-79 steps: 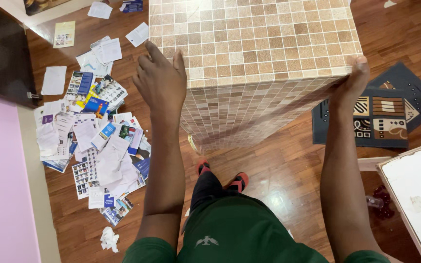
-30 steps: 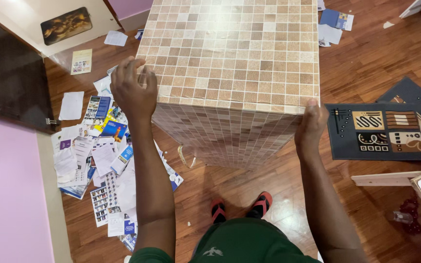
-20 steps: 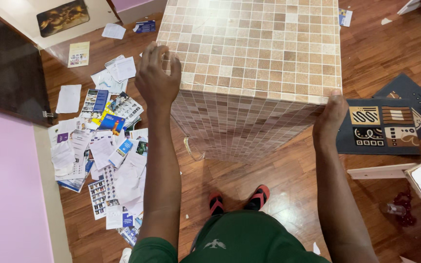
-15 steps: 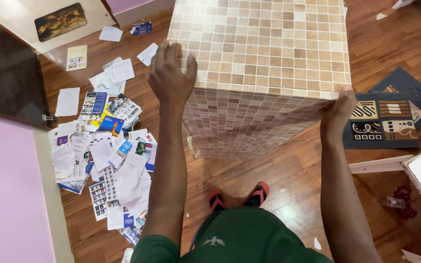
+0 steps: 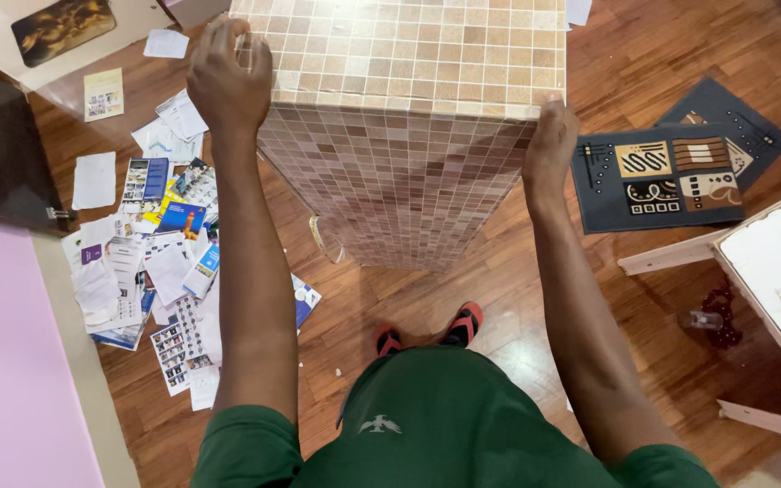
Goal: The person moves and rotates a small two-shelf cabinet on a wooden floor, turning it over several times to check different sides and then positioning it near a wall.
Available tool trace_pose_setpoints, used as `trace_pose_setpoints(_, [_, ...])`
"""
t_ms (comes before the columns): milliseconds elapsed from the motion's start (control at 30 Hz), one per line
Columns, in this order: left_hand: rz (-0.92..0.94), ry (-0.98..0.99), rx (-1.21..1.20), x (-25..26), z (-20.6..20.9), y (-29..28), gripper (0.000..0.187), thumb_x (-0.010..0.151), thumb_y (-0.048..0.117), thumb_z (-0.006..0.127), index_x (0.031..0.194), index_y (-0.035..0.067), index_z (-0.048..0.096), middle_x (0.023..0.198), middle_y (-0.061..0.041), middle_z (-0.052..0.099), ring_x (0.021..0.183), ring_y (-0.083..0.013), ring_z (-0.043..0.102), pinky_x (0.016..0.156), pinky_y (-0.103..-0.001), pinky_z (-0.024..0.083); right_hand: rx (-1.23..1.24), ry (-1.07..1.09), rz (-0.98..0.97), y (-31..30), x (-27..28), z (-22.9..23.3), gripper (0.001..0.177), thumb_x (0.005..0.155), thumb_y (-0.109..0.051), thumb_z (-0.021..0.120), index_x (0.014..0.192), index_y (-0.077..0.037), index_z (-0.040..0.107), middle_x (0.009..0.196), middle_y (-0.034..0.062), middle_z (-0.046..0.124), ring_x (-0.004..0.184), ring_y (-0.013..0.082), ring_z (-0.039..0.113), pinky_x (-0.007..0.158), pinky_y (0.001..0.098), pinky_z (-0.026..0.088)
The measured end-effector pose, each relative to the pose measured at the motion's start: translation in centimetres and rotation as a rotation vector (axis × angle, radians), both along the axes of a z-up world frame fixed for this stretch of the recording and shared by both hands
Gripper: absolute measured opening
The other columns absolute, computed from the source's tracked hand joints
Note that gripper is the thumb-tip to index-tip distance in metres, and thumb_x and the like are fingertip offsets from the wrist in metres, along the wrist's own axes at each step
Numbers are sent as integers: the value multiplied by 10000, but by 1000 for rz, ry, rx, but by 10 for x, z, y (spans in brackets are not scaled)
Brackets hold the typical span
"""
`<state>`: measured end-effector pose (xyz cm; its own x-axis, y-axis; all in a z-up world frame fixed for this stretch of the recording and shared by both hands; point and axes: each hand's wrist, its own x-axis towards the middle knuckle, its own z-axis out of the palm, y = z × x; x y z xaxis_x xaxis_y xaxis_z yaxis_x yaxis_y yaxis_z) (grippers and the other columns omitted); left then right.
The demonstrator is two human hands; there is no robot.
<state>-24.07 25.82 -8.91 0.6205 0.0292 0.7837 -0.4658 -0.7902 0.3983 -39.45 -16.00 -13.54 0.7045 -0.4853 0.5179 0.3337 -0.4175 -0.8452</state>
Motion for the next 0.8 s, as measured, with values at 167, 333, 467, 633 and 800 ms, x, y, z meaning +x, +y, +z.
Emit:
trace_pose_setpoints(167, [-93, -103, 14, -6, 5, -7, 166, 952, 178, 700, 1085, 85, 734, 1214, -131, 725, 1079, -362, 692, 903, -471, 538, -19, -34, 3, 14, -37, 10, 433, 1138, -398, 342, 889, -55, 433, 856, 18, 385, 816, 138, 365, 709, 363, 344])
trace_pose_setpoints(333, [-199, -56, 14, -15, 18, -8, 136, 989, 153, 683, 1059, 43, 725, 1083, -150, 729, 998, -378, 697, 850, -491, 526, -10, -49, 64, 41, -80, 29, 551, 1150, -416, 327, 1249, 61, 584, 1169, 112, 634, 1104, 176, 553, 994, 363, 444])
trace_pose_setpoints(467, [-286, -25, 21, -12, 26, -3, 157, 1006, 148, 673, 1094, 31, 732, 1072, -166, 728, 982, -370, 703, 830, -481, 529, 65, 32, 25, 65, -105, 29, 578, 1124, -437, 347, 1252, 76, 582, 1149, 145, 620, 1074, 198, 529, 971, 359, 440])
trace_pose_setpoints(633, [-448, -37, -38, -10, 25, -7, 208, 1015, 152, 676, 1164, 27, 748, 1261, -197, 723, 1108, -362, 710, 872, -430, 571, 105, 134, -120, 84, -142, 24, 592, 1121, -449, 373, 1237, 92, 582, 1113, 163, 602, 1052, 221, 530, 968, 353, 448])
trace_pose_setpoints(800, [-380, -6, 80, -11, 16, -10, 390, 1008, 266, 743, 1323, 42, 688, 1392, -214, 677, 1257, -393, 674, 1033, -475, 539, -3, -18, -73, 90, -159, 27, 626, 1104, -497, 348, 1195, 88, 550, 1072, 105, 625, 1004, 193, 552, 894, 366, 436])
